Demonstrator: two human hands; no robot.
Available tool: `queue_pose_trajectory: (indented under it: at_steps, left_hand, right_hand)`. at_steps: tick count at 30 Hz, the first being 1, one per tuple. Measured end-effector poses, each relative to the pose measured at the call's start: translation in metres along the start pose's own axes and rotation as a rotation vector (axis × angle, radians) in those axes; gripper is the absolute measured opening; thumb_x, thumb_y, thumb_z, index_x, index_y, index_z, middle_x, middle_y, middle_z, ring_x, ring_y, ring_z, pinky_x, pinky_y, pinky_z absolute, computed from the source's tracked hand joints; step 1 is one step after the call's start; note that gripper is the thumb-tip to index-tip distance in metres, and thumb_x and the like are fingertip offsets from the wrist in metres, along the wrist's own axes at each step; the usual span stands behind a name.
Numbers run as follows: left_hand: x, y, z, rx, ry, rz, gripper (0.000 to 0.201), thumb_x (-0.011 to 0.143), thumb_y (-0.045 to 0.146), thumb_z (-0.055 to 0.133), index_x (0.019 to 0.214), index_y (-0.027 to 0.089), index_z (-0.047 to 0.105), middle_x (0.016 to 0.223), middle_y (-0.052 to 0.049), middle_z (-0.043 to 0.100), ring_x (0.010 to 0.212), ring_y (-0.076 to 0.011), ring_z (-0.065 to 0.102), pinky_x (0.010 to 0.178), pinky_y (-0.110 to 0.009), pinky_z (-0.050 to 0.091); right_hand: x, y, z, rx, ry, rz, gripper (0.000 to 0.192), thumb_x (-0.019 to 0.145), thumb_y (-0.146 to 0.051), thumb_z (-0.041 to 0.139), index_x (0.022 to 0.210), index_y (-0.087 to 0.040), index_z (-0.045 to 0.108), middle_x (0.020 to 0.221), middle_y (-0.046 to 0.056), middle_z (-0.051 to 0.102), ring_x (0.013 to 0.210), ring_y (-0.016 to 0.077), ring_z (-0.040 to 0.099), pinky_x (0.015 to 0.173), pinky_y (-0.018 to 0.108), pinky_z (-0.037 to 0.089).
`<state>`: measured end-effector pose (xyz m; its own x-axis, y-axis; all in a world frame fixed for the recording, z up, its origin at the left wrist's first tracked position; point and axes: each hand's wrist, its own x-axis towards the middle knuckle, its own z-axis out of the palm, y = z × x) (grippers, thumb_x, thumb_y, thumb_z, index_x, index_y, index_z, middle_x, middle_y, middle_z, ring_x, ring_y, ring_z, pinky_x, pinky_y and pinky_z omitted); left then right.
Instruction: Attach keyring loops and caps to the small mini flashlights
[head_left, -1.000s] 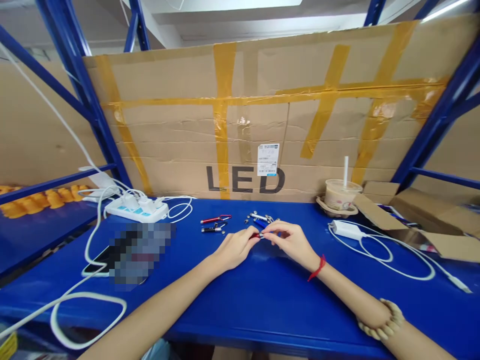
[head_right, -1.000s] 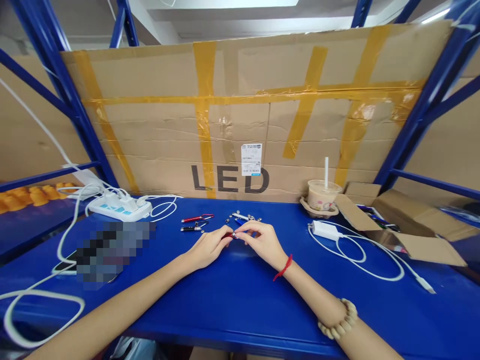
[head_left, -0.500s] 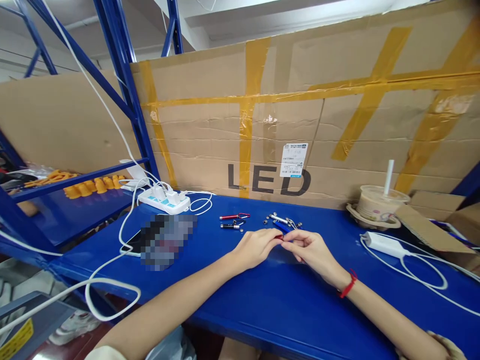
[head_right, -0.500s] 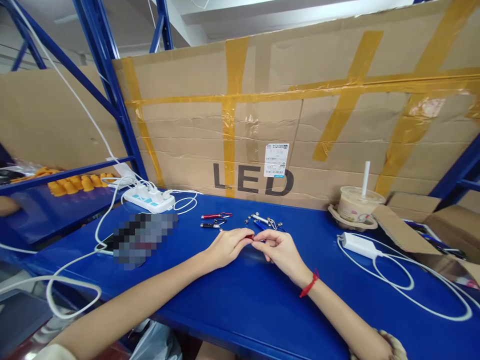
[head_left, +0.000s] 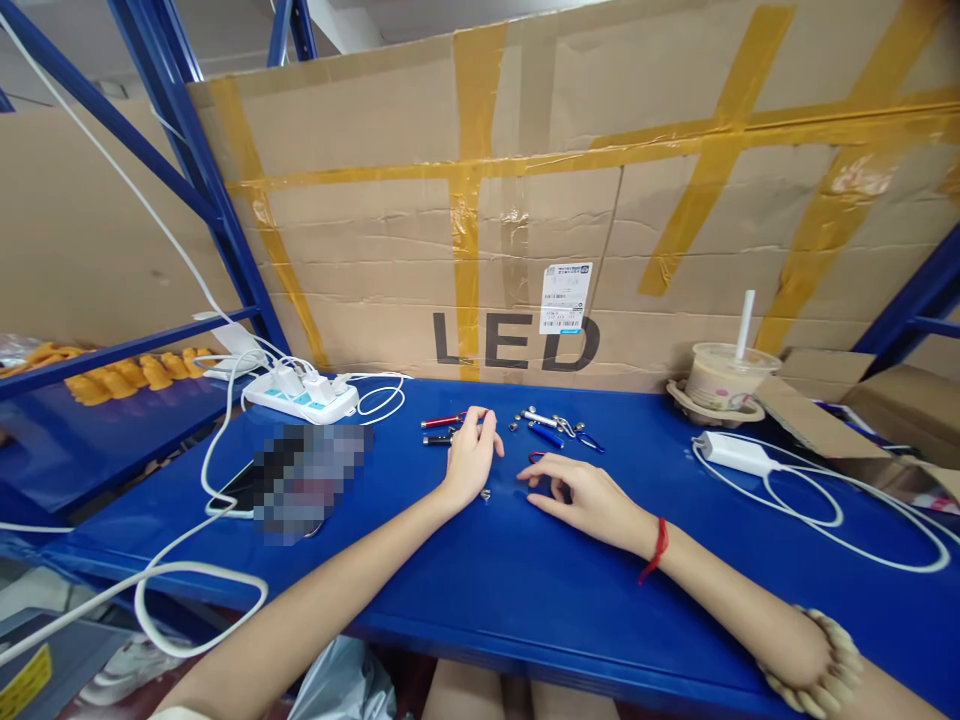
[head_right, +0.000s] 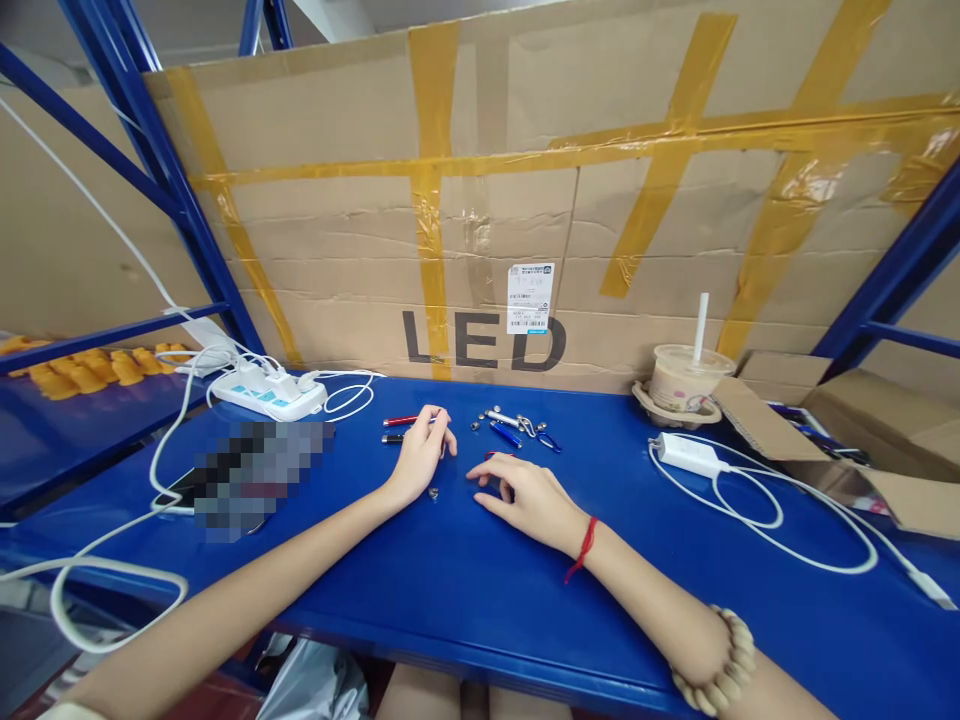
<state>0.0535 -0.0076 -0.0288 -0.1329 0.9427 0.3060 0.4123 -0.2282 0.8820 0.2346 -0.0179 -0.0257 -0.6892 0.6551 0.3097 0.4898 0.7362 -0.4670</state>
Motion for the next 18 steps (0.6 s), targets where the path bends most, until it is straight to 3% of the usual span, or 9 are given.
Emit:
queue_pose_trajectory:
  at_steps: [3,5,9,13,18]
  left_hand:
    - [0.0,0.003,0.0,-0.028,0.012,0.037,0.024,0.089,0.041,0.03,0.085,0.021,0.041,0.058,0.004,0.057,0.058,-0.0108,0.051,0.06,-0.022,0.036]
    - [-0.001,0.004,0.0,-0.04,0.017,0.045,0.023,0.089,0.04,0.031,0.084,0.02,0.041,0.06,0.004,0.058,0.06,-0.0108,0.052,0.062,-0.022,0.037]
    - [-0.001,0.004,0.001,-0.046,-0.011,0.049,0.022,0.089,0.04,0.031,0.087,0.02,0.041,0.062,0.004,0.058,0.061,-0.0107,0.053,0.063,-0.023,0.038]
    - [0.0,0.003,0.0,-0.013,-0.017,0.08,0.021,0.089,0.038,0.032,0.088,0.02,0.043,0.065,0.004,0.059,0.061,-0.0102,0.053,0.064,-0.023,0.04]
    - [-0.001,0.002,-0.001,0.015,-0.015,0.133,0.02,0.089,0.036,0.034,0.089,0.02,0.045,0.067,0.004,0.058,0.064,-0.01,0.054,0.066,-0.023,0.04]
  right_hand:
    - [-0.002,-0.006,-0.002,-0.058,-0.037,-0.045,0.033,0.084,-0.031,0.053,0.117,-0.028,0.051,0.105,0.002,0.056,0.067,0.0111,0.055,0.06,0.022,0.045]
    - [-0.002,-0.012,-0.003,-0.063,-0.067,-0.118,0.038,0.086,-0.032,0.051,0.124,-0.029,0.047,0.116,0.004,0.051,0.087,0.0153,0.055,0.074,0.025,0.045]
    - [-0.001,-0.027,-0.001,-0.068,-0.15,-0.214,0.04,0.087,-0.032,0.049,0.127,-0.03,0.045,0.129,0.005,0.042,0.117,0.0218,0.037,0.098,0.038,0.03]
    - [-0.001,-0.035,0.002,-0.076,-0.2,-0.23,0.041,0.089,-0.032,0.047,0.129,-0.03,0.042,0.134,0.005,0.038,0.122,0.0237,0.031,0.1,0.043,0.025]
    - [0.001,-0.033,0.005,-0.062,-0.178,-0.264,0.04,0.09,-0.032,0.043,0.13,-0.025,0.042,0.128,0.008,0.045,0.12,0.0229,0.034,0.1,0.041,0.026]
